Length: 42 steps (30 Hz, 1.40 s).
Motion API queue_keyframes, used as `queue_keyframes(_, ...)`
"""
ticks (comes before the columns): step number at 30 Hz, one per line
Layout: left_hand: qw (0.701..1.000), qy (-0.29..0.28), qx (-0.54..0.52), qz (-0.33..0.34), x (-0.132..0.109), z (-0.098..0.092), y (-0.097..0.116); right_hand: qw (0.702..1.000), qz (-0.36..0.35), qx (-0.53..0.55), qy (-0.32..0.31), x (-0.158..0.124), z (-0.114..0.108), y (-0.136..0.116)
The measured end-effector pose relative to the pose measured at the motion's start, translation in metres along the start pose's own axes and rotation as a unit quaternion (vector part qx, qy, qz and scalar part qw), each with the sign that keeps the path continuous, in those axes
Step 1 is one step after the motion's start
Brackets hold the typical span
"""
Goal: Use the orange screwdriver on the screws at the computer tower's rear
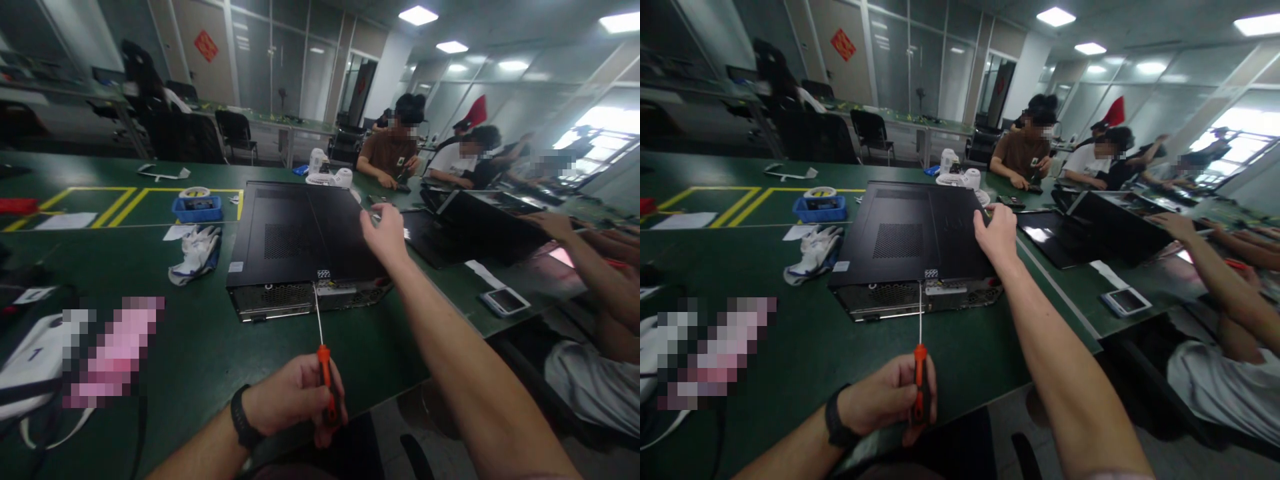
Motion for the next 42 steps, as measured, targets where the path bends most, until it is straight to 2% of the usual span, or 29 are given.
queue_keyframes(3,1.0,0.004,0.009,0.001,0.0,0.002,0.004,0.999,-0.005,0.046,0.025,-0.041,-0.038,-0.015)
queue_keyframes(6,0.999,0.019,0.028,0.006,0.0,0.006,0.008,0.982,-0.033,0.188,-0.016,-0.111,-0.078,-0.026)
queue_keyframes(9,0.997,0.042,0.056,0.021,0.0,0.009,0.011,0.946,-0.173,0.271,-0.031,-0.188,-0.112,-0.035)
queue_keyframes(12,0.995,0.07,0.064,0.028,0.0,0.01,0.013,0.93,-0.247,0.271,-0.032,-0.246,-0.123,-0.035)
queue_keyframes(14,0.994,0.084,0.06,0.027,-0.001,0.01,0.014,0.934,-0.25,0.255,-0.006,-0.267,-0.123,-0.034)
queue_keyframes(16,0.993,0.097,0.067,0.022,0.0,0.01,0.014,0.937,-0.244,0.251,0.016,-0.276,-0.121,-0.033)
queue_keyframes(20,0.981,0.139,0.132,0.035,0.001,0.014,0.024,0.939,-0.224,0.257,0.044,-0.275,-0.123,-0.033)
queue_keyframes(22,0.961,0.198,0.178,0.075,-0.002,0.016,0.038,0.938,-0.218,0.262,0.054,-0.272,-0.125,-0.034)
queue_keyframes(24,0.916,0.281,0.25,0.139,-0.009,0.017,0.059,0.939,-0.215,0.26,0.067,-0.27,-0.126,-0.035)
queue_keyframes(25,0.882,0.313,0.302,0.182,-0.014,0.018,0.071,0.939,-0.217,0.255,0.076,-0.269,-0.127,-0.036)
queue_keyframes(26,0.835,0.347,0.353,0.24,-0.02,0.021,0.084,0.94,-0.221,0.245,0.09,-0.268,-0.127,-0.036)
queue_keyframes(28,0.702,0.411,0.448,0.371,-0.035,0.028,0.111,0.943,-0.229,0.21,0.12,-0.267,-0.127,-0.038)
queue_keyframes(30,0.564,0.425,0.523,0.476,-0.045,0.037,0.134,0.948,-0.231,0.163,0.143,-0.266,-0.127,-0.039)
queue_keyframes(32,0.459,0.4,0.585,0.536,-0.048,0.044,0.15,0.955,-0.222,0.13,0.148,-0.266,-0.127,-0.039)
queue_keyframes(33,0.424,0.379,0.62,0.541,-0.045,0.045,0.156,0.958,-0.215,0.121,0.146,-0.266,-0.126,-0.039)
queue_keyframes(36,0.362,0.34,0.707,0.504,-0.029,0.039,0.167,0.964,-0.194,0.106,0.149,-0.266,-0.124,-0.04)
queue_keyframes(39,0.335,0.312,0.747,0.482,-0.013,0.032,0.166,0.962,-0.188,0.117,0.159,-0.267,-0.123,-0.043)
queue_keyframes(42,0.293,0.307,0.771,0.475,-0.004,0.028,0.158,0.964,-0.176,0.136,0.149,-0.266,-0.122,-0.044)
Point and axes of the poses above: each hand's wrist, its own x-axis towards the middle knuckle, its own z-axis out of the palm, y = z × x, the point moved 4 cm from there along x, towards the middle knuckle, and after that the axes turned 15 degrees about y, right-handed, at the moved point
